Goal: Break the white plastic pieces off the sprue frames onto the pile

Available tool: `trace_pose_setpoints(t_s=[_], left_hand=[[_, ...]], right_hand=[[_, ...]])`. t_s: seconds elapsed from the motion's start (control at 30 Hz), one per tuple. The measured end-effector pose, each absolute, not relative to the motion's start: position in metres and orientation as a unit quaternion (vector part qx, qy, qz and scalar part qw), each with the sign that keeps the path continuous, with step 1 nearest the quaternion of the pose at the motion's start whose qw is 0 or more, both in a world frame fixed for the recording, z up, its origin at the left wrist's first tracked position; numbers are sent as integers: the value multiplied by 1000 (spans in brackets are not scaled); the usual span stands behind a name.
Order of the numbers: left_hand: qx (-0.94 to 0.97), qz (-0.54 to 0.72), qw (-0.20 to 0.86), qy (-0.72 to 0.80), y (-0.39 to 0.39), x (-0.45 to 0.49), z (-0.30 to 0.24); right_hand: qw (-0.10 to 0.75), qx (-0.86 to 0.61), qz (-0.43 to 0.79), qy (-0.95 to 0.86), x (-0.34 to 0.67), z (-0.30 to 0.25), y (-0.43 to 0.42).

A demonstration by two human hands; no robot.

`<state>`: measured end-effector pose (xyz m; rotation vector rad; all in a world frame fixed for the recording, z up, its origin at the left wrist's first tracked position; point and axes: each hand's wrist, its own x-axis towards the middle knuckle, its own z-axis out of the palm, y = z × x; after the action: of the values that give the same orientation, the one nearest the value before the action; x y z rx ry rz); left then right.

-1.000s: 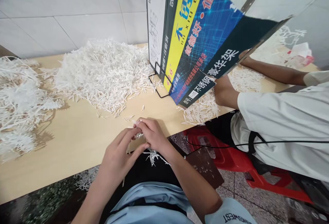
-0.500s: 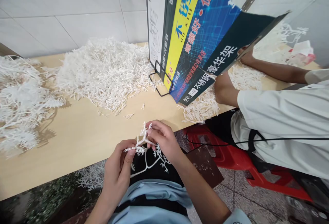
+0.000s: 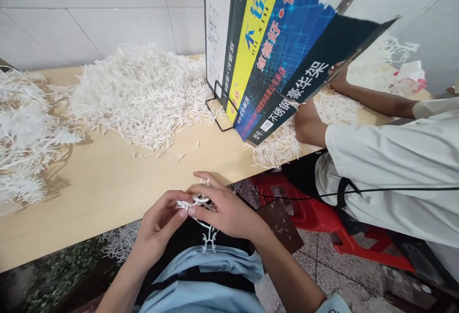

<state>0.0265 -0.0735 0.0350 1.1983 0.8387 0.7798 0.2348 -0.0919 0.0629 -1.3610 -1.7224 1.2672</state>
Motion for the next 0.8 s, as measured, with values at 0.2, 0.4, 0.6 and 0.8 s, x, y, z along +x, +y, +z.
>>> trace_pose_setpoints(t_s=[0.2,0.4,0.6,0.8], left_hand=[[486,350,678,427,-78,31,35],[417,336,700,473,-83,30,31],[388,335,733,448,-83,24,32],[416,258,775,399,-76,26,36]], right_hand=[[286,-524,381,-706,228,57,-96],[277,-533,304,-739,224,52,-100],[283,-544,283,-738,220,52,-98],[297,-532,373,-699,220,57,-91]])
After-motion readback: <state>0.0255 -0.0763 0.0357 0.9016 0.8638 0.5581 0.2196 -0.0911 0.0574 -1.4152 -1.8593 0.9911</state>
